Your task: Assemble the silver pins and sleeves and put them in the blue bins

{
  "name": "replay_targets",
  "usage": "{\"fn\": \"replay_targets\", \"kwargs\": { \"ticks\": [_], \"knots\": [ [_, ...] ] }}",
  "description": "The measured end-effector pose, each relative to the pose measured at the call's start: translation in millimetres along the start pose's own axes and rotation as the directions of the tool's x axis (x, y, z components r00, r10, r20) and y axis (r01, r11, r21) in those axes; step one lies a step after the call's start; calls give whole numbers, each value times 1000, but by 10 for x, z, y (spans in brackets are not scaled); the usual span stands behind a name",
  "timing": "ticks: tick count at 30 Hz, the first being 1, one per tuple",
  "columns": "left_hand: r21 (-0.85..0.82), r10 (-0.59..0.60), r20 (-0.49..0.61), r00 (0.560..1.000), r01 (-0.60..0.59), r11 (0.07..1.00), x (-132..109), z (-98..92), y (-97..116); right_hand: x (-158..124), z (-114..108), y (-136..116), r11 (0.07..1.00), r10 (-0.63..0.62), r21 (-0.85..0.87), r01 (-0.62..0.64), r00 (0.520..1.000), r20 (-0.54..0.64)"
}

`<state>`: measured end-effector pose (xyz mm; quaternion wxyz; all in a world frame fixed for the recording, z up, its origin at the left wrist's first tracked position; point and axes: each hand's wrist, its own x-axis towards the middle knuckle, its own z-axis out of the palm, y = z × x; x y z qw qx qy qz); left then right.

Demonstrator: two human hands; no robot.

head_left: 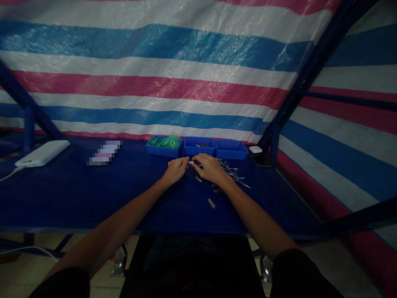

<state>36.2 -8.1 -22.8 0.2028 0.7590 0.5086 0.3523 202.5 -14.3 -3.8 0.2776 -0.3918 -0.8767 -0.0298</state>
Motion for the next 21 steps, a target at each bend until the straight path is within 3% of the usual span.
{"fn": "replay_targets", "kwargs": {
  "ticks": [4,9,17,21],
  "knots": [
    [-213,121,-18,993,-122,969,-29,16,5,10,19,40,988,132,87,-126,989,-64],
    [-138,289,-58,956,-294,946,-33,9,7,23,50,33,974,172,153,-165,984,-35],
    [-137,179,-109,978,-193,972,-12,-50,-6,1,84,-27,951,196,255,-178,979,-51],
    [-100,132,-75,988,-139,985,-35,-37,28,-3,-1,-40,979,127,164,-121,992,-27]
  ]
}}
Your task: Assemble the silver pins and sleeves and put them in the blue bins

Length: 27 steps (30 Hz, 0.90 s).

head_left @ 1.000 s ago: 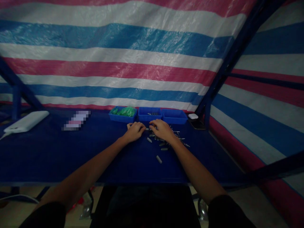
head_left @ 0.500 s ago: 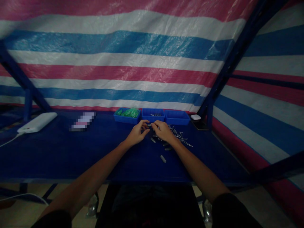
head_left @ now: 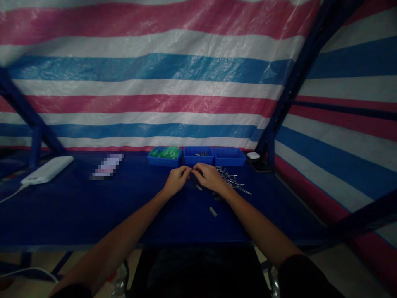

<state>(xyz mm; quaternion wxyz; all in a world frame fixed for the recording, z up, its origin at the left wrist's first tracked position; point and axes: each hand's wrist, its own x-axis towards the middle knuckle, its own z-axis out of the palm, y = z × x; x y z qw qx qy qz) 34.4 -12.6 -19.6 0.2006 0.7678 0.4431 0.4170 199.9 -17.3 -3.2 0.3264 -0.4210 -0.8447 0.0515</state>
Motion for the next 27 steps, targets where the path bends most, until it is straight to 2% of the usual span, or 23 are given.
{"fn": "replay_targets", "kwargs": {
  "ticks": [5,8,10,12,14,16,17,20,22,24,27],
  "knots": [
    [27,-38,-65,997,40,999,-1,5,34,-26,-52,-107,994,-11,-110,20,996,86],
    [16,-87,-63,994,88,996,10,-11,25,-6,-99,-151,983,-32,-180,44,997,74],
    [-10,-111,32,993,111,994,10,-25,11,61,-179,-123,979,-7,-204,11,1000,23],
    [1,-64,226,972,65,998,-6,-41,5,177,-289,-36,973,51,-219,-68,995,-80],
    [66,50,406,912,-84,994,-37,-54,20,309,-389,91,954,121,-246,-172,971,-208],
    [157,136,491,861,-241,958,-74,-63,58,407,-434,218,926,187,-279,-254,951,-244],
    [204,153,506,849,-290,935,-89,-64,82,426,-428,269,913,219,-292,-286,945,-243],
    [292,140,509,849,-323,900,-107,-51,132,339,-313,331,904,270,-281,-322,940,-207],
    [275,142,468,872,-296,915,-89,-32,120,204,-196,291,940,225,-226,-255,962,-153],
    [194,121,389,913,-210,958,-54,-13,74,77,-90,203,984,108,-142,-106,994,1],
    [7,0,244,970,-2,1000,4,-4,-7,-8,13,55,1000,22,-17,-22,1000,10]
  ]
}}
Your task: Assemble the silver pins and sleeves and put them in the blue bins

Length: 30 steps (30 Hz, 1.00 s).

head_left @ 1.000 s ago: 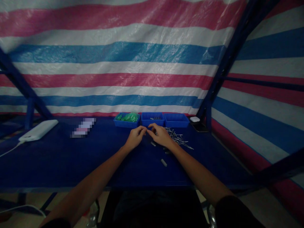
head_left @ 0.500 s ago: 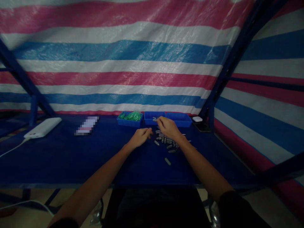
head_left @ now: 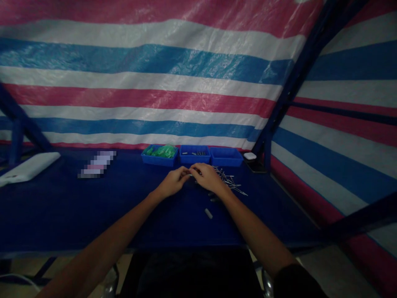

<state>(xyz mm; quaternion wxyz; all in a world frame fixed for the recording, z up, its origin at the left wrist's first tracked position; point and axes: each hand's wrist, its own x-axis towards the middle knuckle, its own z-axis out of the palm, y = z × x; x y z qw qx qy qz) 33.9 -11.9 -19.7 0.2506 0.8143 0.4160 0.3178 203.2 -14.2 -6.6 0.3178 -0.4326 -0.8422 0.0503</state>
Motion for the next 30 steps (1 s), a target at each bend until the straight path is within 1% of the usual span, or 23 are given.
{"fn": "replay_targets", "kwargs": {
  "ticks": [2,3,5,8,11,13,16,18,20,23,26,30],
  "knots": [
    [-143,-62,-73,995,51,988,24,-19,-30,3,35,-61,998,-14,63,16,999,-46],
    [-189,-82,-96,992,62,980,32,-32,-36,11,47,-75,996,-22,86,28,998,-63],
    [-223,-108,-110,988,82,971,40,-57,-37,23,61,-78,993,-43,109,52,995,-87],
    [-206,-141,-97,985,119,971,42,-73,-27,21,58,-65,994,-56,87,64,994,-94],
    [-191,-129,-117,985,105,976,33,-58,-12,12,32,-70,999,4,34,-1,996,-86],
    [-149,-87,-136,987,67,987,16,-41,7,12,14,-77,997,74,27,-72,994,-84],
    [6,26,-163,986,-25,1000,-19,-26,49,19,14,-84,986,153,82,-145,984,-89],
    [115,103,-178,979,-84,990,-38,-30,78,25,30,-91,981,162,119,-150,982,-95],
    [164,137,-184,973,-107,981,-48,-44,102,28,45,-104,981,155,134,-141,982,-107],
    [149,100,-191,976,-72,986,-43,-75,113,23,42,-127,982,133,150,-114,983,-127],
    [104,47,-194,980,-27,994,-23,-92,92,2,18,-137,985,69,164,-45,988,-142],
    [-31,14,-110,994,-18,999,3,-66,25,-32,-9,-134,989,12,150,8,991,-134]
  ]
}}
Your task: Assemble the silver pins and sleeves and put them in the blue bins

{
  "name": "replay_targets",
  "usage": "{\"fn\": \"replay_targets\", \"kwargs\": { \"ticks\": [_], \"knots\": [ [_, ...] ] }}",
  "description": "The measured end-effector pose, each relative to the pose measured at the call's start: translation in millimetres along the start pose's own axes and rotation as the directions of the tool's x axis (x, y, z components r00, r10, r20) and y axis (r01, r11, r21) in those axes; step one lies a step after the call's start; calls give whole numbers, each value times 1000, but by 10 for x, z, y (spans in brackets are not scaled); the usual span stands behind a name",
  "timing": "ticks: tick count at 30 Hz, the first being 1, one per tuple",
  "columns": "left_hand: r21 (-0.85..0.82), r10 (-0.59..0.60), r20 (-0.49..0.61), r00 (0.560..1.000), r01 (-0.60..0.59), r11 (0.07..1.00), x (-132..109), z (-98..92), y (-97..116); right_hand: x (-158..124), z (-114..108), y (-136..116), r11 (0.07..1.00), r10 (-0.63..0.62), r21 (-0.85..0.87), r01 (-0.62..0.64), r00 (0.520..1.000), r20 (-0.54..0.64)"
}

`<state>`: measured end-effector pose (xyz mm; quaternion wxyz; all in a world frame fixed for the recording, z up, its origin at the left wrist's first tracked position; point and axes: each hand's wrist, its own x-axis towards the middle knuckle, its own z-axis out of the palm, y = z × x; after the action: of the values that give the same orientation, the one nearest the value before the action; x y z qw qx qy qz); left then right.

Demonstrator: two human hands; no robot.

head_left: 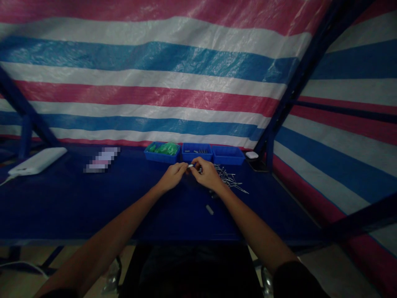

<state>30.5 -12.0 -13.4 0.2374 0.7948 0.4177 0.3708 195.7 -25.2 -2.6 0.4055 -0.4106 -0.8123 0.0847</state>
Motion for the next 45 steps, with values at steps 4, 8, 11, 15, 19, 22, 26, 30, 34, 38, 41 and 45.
{"fn": "replay_targets", "kwargs": {
  "ticks": [4,8,11,15,19,22,26,30,34,38,41,45],
  "knots": [
    [-77,-106,55,993,110,991,9,80,-55,88,-73,24,995,-35,-99,34,999,-7],
    [185,-157,58,986,144,972,-11,169,-11,296,-172,147,945,57,-302,-121,976,-211],
    [346,-49,102,994,11,938,-58,222,48,336,-192,280,900,171,-359,-247,958,-231],
    [465,21,146,989,-87,881,-80,295,74,207,-148,363,928,215,-278,-247,966,-142],
    [440,71,155,985,-133,888,42,344,26,119,-105,329,954,244,-152,-259,964,-107],
    [178,24,178,984,-56,982,176,324,-58,97,-94,302,974,189,-128,-186,982,16],
    [-101,-104,74,992,111,989,257,275,-167,80,-63,266,993,58,-109,-45,991,124],
    [-233,-183,57,981,191,953,217,247,-165,95,5,214,991,-7,-131,22,993,116],
    [-356,-246,14,969,234,905,161,226,-102,109,9,163,988,31,-155,-17,996,85],
    [-414,-134,14,991,128,901,118,214,-51,110,-45,125,972,88,-226,-73,994,60],
    [-364,-97,14,995,96,926,104,209,-37,111,-51,124,971,94,-224,-78,994,63],
    [-221,-98,-33,995,89,971,102,203,-61,93,-21,131,988,79,-140,-71,996,50]
  ]
}}
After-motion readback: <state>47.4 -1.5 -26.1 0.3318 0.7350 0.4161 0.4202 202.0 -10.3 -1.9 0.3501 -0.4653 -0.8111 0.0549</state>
